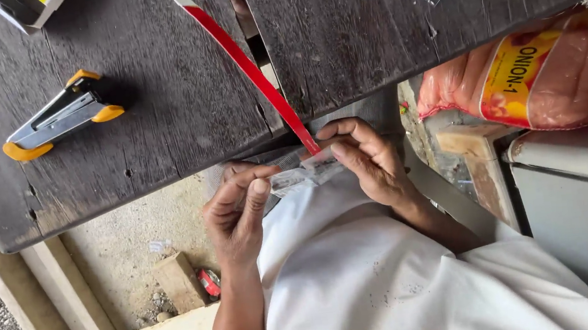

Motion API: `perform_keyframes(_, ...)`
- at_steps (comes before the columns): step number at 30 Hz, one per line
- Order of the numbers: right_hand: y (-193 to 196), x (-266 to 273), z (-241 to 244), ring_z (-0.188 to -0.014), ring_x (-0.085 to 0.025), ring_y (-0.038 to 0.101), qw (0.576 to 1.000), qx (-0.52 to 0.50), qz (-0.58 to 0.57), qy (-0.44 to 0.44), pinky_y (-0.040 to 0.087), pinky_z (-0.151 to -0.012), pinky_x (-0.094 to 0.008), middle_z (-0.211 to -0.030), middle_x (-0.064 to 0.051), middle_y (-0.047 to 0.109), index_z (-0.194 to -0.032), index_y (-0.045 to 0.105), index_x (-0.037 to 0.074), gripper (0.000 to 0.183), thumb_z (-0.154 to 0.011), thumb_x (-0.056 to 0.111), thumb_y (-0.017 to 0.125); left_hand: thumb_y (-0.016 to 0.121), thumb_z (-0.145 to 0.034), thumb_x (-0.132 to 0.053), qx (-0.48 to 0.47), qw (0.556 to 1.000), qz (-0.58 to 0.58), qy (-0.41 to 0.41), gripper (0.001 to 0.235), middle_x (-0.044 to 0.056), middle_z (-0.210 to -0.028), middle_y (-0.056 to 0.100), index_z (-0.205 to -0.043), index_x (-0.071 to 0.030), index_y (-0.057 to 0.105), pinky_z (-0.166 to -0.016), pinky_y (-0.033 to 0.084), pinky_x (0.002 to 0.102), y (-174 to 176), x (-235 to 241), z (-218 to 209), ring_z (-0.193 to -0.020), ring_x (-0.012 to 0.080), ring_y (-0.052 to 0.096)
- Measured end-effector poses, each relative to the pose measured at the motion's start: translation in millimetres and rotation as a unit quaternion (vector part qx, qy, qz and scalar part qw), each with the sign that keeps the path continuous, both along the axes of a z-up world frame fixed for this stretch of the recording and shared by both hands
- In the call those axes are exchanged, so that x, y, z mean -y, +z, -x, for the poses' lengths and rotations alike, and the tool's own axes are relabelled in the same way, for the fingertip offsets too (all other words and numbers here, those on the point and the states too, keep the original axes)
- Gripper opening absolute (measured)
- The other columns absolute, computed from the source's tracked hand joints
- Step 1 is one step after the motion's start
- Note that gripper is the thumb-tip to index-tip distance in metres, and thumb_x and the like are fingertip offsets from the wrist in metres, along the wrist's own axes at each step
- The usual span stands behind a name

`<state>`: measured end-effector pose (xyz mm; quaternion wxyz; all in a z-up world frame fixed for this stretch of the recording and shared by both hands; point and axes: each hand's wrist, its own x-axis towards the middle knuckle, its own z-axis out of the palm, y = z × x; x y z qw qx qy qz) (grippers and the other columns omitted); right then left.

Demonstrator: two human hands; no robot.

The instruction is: The person organizes plastic bags containing small parts and then applies a red adhesive strip to one of the bags using their hands.

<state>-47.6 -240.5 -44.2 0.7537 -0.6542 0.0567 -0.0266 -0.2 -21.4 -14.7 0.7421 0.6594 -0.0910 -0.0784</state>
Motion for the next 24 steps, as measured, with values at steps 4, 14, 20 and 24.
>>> perform_keyframes(4, -8.1, 2.7, 2.8, -0.096, -0.017, 0.069, 1.0, -0.001, 0.006, 0.008, 0.053, -0.096, -0.037, -0.101, -0.018, 0.075, -0.126, 0.062, -0.004, 0.032, -0.106, 0.02, 0.052, 0.073, -0.094, -0.008, 0.022, 1.0, -0.003, 0.003, 0.018, 0.014, -0.083, 0.069, -0.105, 0.006, 0.077, -0.081, 0.051, 0.031, 0.8, 17.0, -5.0, -0.081, 0.0156, 0.058)
perform_keyframes(14, -26.2, 8.7, 9.7, -0.089, -0.01, 0.057, 1.0, 0.008, 0.017, -0.002, 0.047, -0.089, -0.026, -0.099, -0.012, 0.069, -0.125, 0.065, -0.002, 0.039, -0.108, 0.029, 0.047, 0.08, -0.091, -0.007, 0.123, 0.988, -0.085, 0.031, 0.01, 0.013, -0.077, 0.063, -0.099, 0.0, 0.078, -0.071, 0.053, 0.033, 9.3, 41.2, -13.0, -0.072, 0.0202, 0.061)
perform_keyframes(20, -12.0, -4.7, -1.2, -0.105, -0.021, 0.067, 0.999, 0.045, -0.007, 0.006, 0.051, -0.099, -0.039, -0.109, -0.02, 0.073, -0.122, 0.065, -0.007, 0.029, -0.098, 0.009, 0.068, 0.082, -0.088, -0.005, 0.211, 0.969, -0.113, 0.066, 0.007, 0.01, -0.077, 0.064, -0.094, -0.003, 0.078, -0.076, 0.053, 0.038, 8.6, 46.1, -13.6, -0.073, 0.027, 0.062)
perform_keyframes(24, -7.8, -6.8, -4.2, -0.099, -0.014, 0.066, 0.999, 0.029, 0.02, -0.011, 0.054, -0.094, -0.036, -0.099, -0.015, 0.073, -0.114, 0.067, -0.005, 0.02, -0.099, 0.007, 0.068, 0.082, -0.088, -0.008, 0.24, 0.959, -0.127, 0.075, 0.006, 0.009, -0.079, 0.064, -0.093, -0.006, 0.078, -0.078, 0.052, 0.038, 17.9, 50.0, -17.2, -0.076, 0.0274, 0.061)
